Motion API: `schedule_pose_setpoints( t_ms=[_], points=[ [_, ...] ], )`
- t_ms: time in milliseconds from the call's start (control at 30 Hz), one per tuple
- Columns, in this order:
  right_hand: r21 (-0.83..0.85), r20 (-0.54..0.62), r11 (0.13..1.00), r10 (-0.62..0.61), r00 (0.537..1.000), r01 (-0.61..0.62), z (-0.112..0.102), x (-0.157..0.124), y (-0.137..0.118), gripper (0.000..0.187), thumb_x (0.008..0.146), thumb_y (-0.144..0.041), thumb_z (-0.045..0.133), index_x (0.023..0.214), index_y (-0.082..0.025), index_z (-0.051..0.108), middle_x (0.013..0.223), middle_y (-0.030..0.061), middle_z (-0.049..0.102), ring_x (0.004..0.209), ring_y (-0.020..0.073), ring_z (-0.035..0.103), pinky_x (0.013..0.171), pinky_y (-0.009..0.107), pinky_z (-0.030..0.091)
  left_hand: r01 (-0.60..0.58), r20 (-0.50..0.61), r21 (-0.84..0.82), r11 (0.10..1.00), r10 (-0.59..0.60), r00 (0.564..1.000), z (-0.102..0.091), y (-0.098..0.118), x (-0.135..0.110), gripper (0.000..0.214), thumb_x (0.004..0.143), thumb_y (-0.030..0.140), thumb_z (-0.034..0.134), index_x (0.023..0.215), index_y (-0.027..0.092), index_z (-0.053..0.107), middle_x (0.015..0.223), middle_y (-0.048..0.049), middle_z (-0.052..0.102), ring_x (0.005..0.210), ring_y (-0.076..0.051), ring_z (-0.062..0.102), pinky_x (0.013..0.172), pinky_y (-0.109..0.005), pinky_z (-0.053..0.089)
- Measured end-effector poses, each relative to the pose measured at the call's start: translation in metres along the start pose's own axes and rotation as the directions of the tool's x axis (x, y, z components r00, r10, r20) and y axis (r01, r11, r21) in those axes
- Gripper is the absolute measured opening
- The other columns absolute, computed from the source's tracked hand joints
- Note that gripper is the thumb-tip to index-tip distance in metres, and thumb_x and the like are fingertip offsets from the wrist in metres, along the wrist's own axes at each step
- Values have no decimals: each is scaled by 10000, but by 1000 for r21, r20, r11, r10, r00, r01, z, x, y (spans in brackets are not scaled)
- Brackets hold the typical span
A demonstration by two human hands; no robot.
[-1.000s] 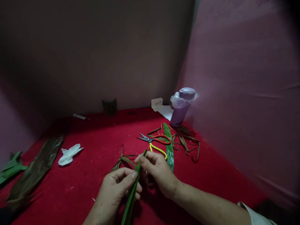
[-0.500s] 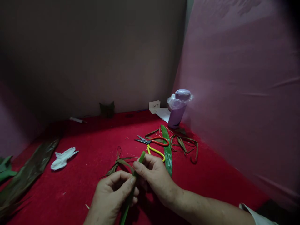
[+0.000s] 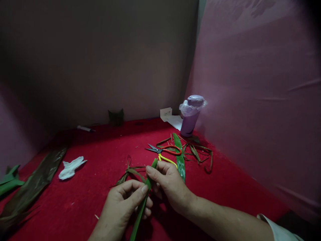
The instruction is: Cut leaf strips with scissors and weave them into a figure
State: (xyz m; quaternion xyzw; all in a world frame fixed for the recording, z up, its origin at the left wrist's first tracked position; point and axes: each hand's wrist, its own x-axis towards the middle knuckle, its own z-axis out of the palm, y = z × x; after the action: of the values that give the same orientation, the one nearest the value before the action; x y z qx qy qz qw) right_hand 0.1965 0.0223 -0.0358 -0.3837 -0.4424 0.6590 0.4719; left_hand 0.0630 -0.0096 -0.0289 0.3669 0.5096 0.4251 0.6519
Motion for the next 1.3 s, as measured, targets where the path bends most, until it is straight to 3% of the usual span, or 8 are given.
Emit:
schedule_pose_setpoints(
  t_ms=[267,633,900,1067,1167,1300],
  points=[
    [-38,-42,996,-77,996,76,-6,4,-5,297,771,-395,611,616,-165,505,419,-76,437,333,40,343,315,152,249,92,61,27,995,-94,994,-1,0,-2,247,670,362,713,681,125,644,623,-73,711,523,-141,640,515,-222,492],
    [-35,-86,995,-98,991,95,-10,9,-8,311,751,-382,624,588,-172,462,397,-93,396,315,29,289,301,157,202,187,95,55,981,-192,977,0,5,-2,242,690,357,703,722,125,644,672,-85,730,548,-150,666,527,-225,516],
    [-13,-52,999,-48,998,47,-13,10,-8,346,746,-437,635,621,-174,448,385,-96,408,291,24,286,272,138,203,192,89,33,981,-194,977,-1,1,-2,214,684,327,718,677,126,646,620,-62,715,519,-144,654,498,-215,513],
    [-38,114,997,-67,991,72,-10,5,-8,451,787,-592,506,669,-157,483,476,-62,463,333,29,360,314,148,272,148,117,-59,987,-140,983,-4,2,1,213,723,327,683,766,118,683,665,-63,717,548,-133,651,524,-204,507],
    [-42,160,996,-71,985,79,-6,1,-8,370,736,-496,633,714,-139,534,567,-49,483,422,31,386,364,143,296,122,140,-66,990,-112,984,-2,6,0,272,729,373,663,783,109,702,698,-81,718,586,-147,656,559,-221,514],
    [-69,120,998,-5,993,13,-4,1,-7,308,708,-422,673,691,-152,527,531,-64,458,386,30,330,336,156,240,95,64,41,995,-98,993,0,6,-2,383,654,488,685,743,116,708,676,-98,713,566,-161,645,519,-222,486]
  ],
)
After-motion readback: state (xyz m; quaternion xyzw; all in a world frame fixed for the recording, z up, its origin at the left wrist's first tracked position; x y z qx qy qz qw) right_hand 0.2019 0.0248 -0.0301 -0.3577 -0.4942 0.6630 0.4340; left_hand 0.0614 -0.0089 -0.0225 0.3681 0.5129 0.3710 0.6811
